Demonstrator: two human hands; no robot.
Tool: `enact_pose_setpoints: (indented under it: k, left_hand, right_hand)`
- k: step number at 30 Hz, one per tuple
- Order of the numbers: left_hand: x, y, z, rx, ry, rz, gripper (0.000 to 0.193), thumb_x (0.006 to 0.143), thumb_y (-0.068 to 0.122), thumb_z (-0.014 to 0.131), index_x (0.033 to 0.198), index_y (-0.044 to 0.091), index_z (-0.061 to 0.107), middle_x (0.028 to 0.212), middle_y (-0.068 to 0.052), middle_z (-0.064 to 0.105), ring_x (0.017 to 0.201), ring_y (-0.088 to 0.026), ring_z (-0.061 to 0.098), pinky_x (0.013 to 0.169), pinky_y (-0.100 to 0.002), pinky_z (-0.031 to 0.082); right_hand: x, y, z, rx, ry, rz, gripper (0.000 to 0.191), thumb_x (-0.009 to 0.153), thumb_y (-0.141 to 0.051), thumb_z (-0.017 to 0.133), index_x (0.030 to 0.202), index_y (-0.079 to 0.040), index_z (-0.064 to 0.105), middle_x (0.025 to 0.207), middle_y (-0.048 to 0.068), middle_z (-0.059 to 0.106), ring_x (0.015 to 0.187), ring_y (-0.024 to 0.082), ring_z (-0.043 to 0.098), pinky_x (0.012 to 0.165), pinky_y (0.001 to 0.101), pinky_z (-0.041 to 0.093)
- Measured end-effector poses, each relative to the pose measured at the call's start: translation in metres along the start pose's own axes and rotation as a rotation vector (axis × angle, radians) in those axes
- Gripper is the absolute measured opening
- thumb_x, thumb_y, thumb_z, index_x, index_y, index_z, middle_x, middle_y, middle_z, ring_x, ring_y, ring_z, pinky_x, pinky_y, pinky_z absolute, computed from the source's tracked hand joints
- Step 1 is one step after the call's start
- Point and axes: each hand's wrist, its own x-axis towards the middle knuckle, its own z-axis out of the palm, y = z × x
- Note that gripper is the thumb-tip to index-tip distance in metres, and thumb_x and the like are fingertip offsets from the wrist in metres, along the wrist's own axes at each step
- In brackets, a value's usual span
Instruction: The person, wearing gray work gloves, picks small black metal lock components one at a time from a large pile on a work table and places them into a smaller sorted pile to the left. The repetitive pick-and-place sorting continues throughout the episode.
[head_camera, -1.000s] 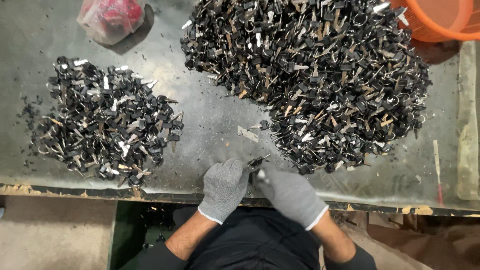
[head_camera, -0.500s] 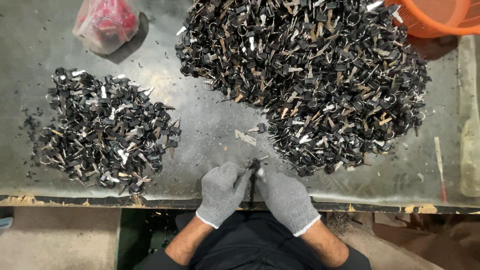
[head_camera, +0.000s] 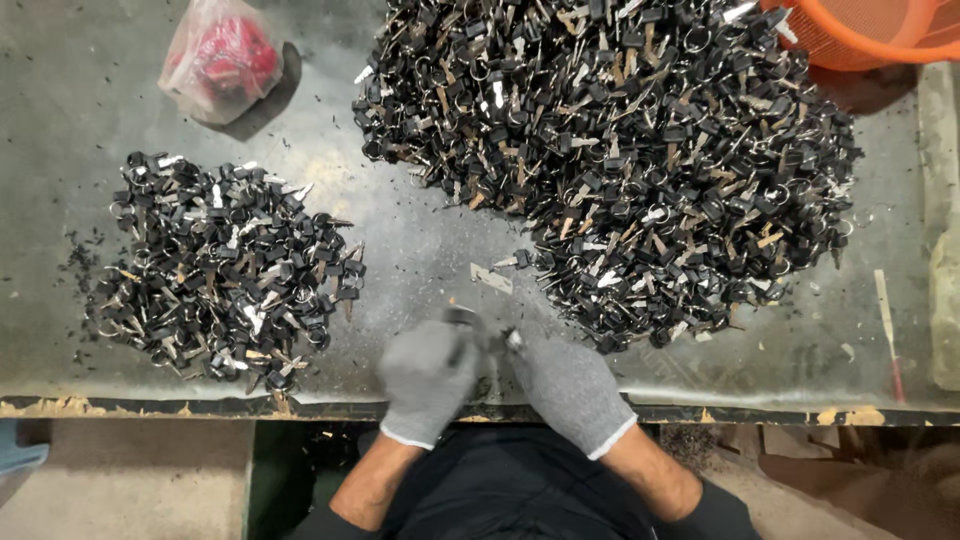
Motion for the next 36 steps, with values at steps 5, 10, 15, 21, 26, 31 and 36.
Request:
enact_pose_setpoints:
  k: [5,10,15,21,26,31,36]
  left_hand:
    - [0.031,0.017,-0.013,-0.089,0.268,-0.053,0.025,0.087,0.017,0.078,0.109,0.009,0.071,0.104,-0.011,0.073,0.094,-0.03,0.071,0.085,-0.043,0.056]
    - [0.094,0.045,0.007,-0.052,-0.087,0.129,0.039,0.086,0.01,0.069,0.125,0.007,0.067,0.127,-0.022,0.063,0.113,-0.04,0.063,0.096,-0.051,0.048]
    - [0.083,0.035,0.005,-0.117,-0.404,-0.03,0.027,0.088,0.02,0.072,0.114,0.015,0.069,0.103,-0.01,0.074,0.098,-0.032,0.07,0.086,-0.046,0.053]
    - [0.028,0.021,0.001,-0.176,-0.195,-0.159,0.037,0.08,0.025,0.078,0.114,0.013,0.069,0.087,-0.01,0.073,0.079,-0.033,0.071,0.071,-0.046,0.054]
    - [0.024,0.014,0.009,-0.094,-0.14,0.078,0.019,0.083,0.013,0.071,0.102,0.01,0.07,0.088,-0.014,0.07,0.084,-0.037,0.068,0.074,-0.048,0.053]
    - [0.025,0.011,0.006,-0.148,-0.099,0.126,0.021,0.082,0.009,0.068,0.104,0.009,0.071,0.088,-0.014,0.07,0.083,-0.037,0.068,0.073,-0.048,0.053]
    - [0.024,0.013,0.007,-0.131,-0.127,0.116,0.021,0.083,0.009,0.068,0.104,0.007,0.07,0.087,-0.016,0.067,0.081,-0.038,0.066,0.073,-0.048,0.052]
  right_hand:
    - [-0.002,-0.004,-0.002,0.04,-0.105,0.114,0.036,0.101,-0.032,0.058,0.124,-0.005,0.053,0.063,0.013,0.07,0.055,0.029,0.072,0.048,0.042,0.056]
    - [0.0,-0.008,0.003,-0.011,0.099,0.006,0.043,0.092,-0.027,0.065,0.124,0.0,0.053,0.072,0.017,0.071,0.065,0.035,0.073,0.055,0.0463,0.058]
    - [-0.01,0.009,0.004,0.139,0.085,0.094,0.055,0.095,-0.028,0.062,0.141,-0.004,0.044,0.076,0.019,0.072,0.069,0.039,0.072,0.06,0.0504,0.058]
    - [-0.006,0.012,0.0,0.158,0.124,-0.006,0.047,0.094,-0.027,0.06,0.131,0.002,0.051,0.077,0.02,0.072,0.069,0.039,0.072,0.057,0.0499,0.058]
    - [0.017,-0.011,-0.007,0.083,-0.033,0.149,0.029,0.1,-0.031,0.058,0.114,-0.005,0.056,0.077,0.017,0.074,0.071,0.035,0.073,0.061,0.0474,0.058]
    - [0.019,-0.011,-0.016,-0.04,-0.054,0.05,0.03,0.102,-0.028,0.054,0.114,-0.001,0.054,0.076,0.016,0.07,0.06,0.03,0.071,0.049,0.0429,0.059]
    - [0.017,0.009,-0.016,0.135,0.043,-0.031,0.026,0.1,-0.029,0.057,0.108,-0.004,0.057,0.068,0.012,0.069,0.054,0.027,0.069,0.046,0.0403,0.055]
